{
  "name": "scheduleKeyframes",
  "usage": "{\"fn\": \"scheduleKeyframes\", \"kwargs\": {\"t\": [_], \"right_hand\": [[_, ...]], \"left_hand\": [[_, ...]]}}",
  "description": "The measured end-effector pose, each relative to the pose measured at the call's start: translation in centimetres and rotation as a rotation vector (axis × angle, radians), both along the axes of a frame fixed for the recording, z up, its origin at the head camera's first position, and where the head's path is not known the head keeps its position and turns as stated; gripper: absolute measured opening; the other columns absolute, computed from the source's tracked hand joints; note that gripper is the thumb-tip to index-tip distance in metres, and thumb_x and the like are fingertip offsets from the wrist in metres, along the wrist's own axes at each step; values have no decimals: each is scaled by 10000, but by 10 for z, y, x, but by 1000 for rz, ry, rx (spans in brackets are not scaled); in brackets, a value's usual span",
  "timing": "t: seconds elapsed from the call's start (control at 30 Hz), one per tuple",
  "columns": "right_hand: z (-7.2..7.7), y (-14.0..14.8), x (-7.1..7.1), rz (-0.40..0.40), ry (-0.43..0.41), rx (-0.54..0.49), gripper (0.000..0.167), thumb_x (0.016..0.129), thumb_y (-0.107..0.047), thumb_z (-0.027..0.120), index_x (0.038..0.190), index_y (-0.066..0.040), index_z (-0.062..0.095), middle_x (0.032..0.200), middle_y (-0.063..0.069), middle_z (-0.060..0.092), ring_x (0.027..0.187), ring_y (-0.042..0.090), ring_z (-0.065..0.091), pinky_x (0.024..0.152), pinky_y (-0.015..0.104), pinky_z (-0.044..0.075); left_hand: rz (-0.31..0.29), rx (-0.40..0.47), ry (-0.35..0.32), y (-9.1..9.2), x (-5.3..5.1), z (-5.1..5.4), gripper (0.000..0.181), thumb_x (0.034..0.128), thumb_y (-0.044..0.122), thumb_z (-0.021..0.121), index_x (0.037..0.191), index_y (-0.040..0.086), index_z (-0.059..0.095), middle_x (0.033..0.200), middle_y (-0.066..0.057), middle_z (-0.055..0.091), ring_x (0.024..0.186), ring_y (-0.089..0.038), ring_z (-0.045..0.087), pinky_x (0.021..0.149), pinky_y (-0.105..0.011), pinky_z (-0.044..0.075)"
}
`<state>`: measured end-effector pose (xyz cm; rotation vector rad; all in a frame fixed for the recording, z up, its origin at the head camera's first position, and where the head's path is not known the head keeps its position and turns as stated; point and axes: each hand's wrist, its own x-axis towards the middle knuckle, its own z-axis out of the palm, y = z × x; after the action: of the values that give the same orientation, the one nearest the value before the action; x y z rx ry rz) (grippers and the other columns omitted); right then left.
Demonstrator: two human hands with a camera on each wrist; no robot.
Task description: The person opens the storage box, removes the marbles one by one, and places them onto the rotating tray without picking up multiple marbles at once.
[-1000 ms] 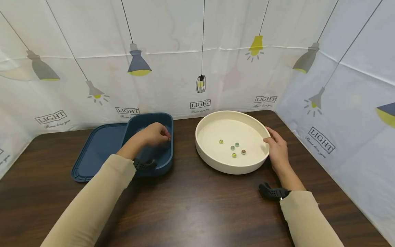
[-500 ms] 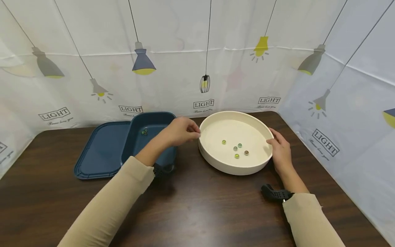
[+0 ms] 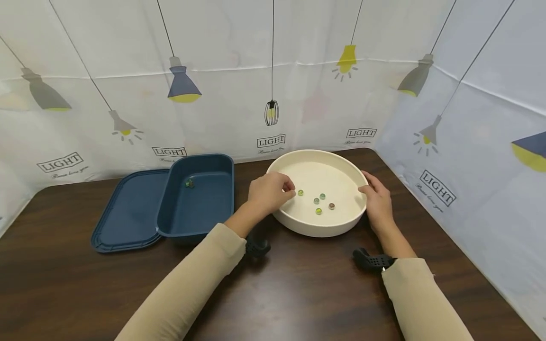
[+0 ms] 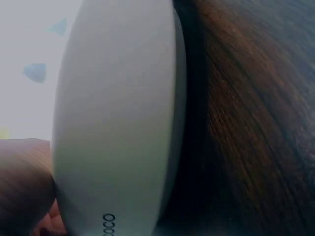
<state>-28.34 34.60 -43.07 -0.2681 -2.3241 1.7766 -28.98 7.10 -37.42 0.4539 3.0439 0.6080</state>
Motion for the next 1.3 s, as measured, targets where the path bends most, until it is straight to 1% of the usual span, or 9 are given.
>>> {"fn": "scheduleKeyframes", "kwargs": {"t": [0.13, 0.3, 0.5, 0.63, 0.8, 0.97, 1.1, 1.2, 1.3], "right_hand": [[2, 2, 1, -13, -14, 34, 541, 1026, -143, 403, 1566, -142, 394, 1642, 138, 338, 1417, 241, 470, 843, 42, 472], [0, 5, 3, -15, -22, 39, 539, 1029, -154, 408, 1568, -159, 392, 1649, 123, 331, 1426, 247, 464, 841, 41, 473], [-3, 6, 4, -19, -14, 3, 538, 1027, -134, 417, 1564, -149, 399, 1650, 126, 327, 1406, 206, 482, 836, 38, 474], [-5, 6, 4, -17, -22, 16, 540, 1026, -142, 419, 1565, -154, 398, 1650, 130, 326, 1395, 200, 491, 832, 37, 472], [-7, 4, 3, -8, -30, 37, 543, 1027, -150, 412, 1570, -155, 389, 1648, 137, 327, 1411, 228, 478, 836, 37, 470], [-5, 0, 2, 8, -24, 24, 547, 1026, -140, 408, 1573, -145, 380, 1652, 137, 319, 1435, 250, 454, 855, 42, 470], [-4, -1, 1, 6, -23, 24, 547, 1029, -144, 399, 1575, -151, 376, 1656, 123, 314, 1457, 275, 430, 877, 49, 474], [-2, -1, 1, 6, -20, 29, 548, 1031, -145, 389, 1578, -155, 370, 1659, 117, 310, 1468, 298, 413, 887, 51, 475], [-1, 0, 0, 15, -16, 27, 546, 1031, -144, 398, 1577, -154, 373, 1658, 120, 310, 1463, 285, 421, 877, 50, 476]], "left_hand": [[-23, -114, 42, 6, -2, -1, 136, 968, 322, 666, 1020, 299, 790, 968, 145, 761, 883, -81, 674, 794, -343, 546], [-11, -199, 35, 13, -3, -1, 158, 951, 261, 659, 1006, 313, 798, 1011, 130, 774, 903, -89, 698, 793, -351, 551], [-8, -269, 23, 17, -5, 1, 100, 942, 266, 666, 898, 299, 749, 910, 118, 745, 827, -96, 673, 728, -336, 533], [9, -241, -7, 15, -4, -2, 105, 951, 306, 660, 914, 287, 756, 910, 116, 743, 830, -102, 667, 734, -339, 539], [5, -118, -15, 5, 3, -5, 199, 988, 371, 624, 1054, 265, 779, 1018, 108, 754, 846, -123, 657, 737, -335, 544], [-94, -50, 76, -22, 21, 16, 238, 1001, 350, 619, 1162, 230, 747, 1145, 61, 722, 962, -134, 684, 818, -342, 568], [-123, -2, 96, -58, 37, 41, 239, 1008, 338, 614, 1153, 199, 744, 1091, 31, 711, 968, -138, 674, 839, -350, 561], [-90, 25, 48, -92, 46, 52, 252, 1020, 354, 595, 1145, 186, 736, 1046, 26, 708, 900, -139, 653, 789, -355, 551], [-47, 7, -40, -126, 52, 56, 295, 1040, 360, 557, 1202, 167, 709, 1110, 1, 721, 936, -161, 670, 826, -384, 554]]}}
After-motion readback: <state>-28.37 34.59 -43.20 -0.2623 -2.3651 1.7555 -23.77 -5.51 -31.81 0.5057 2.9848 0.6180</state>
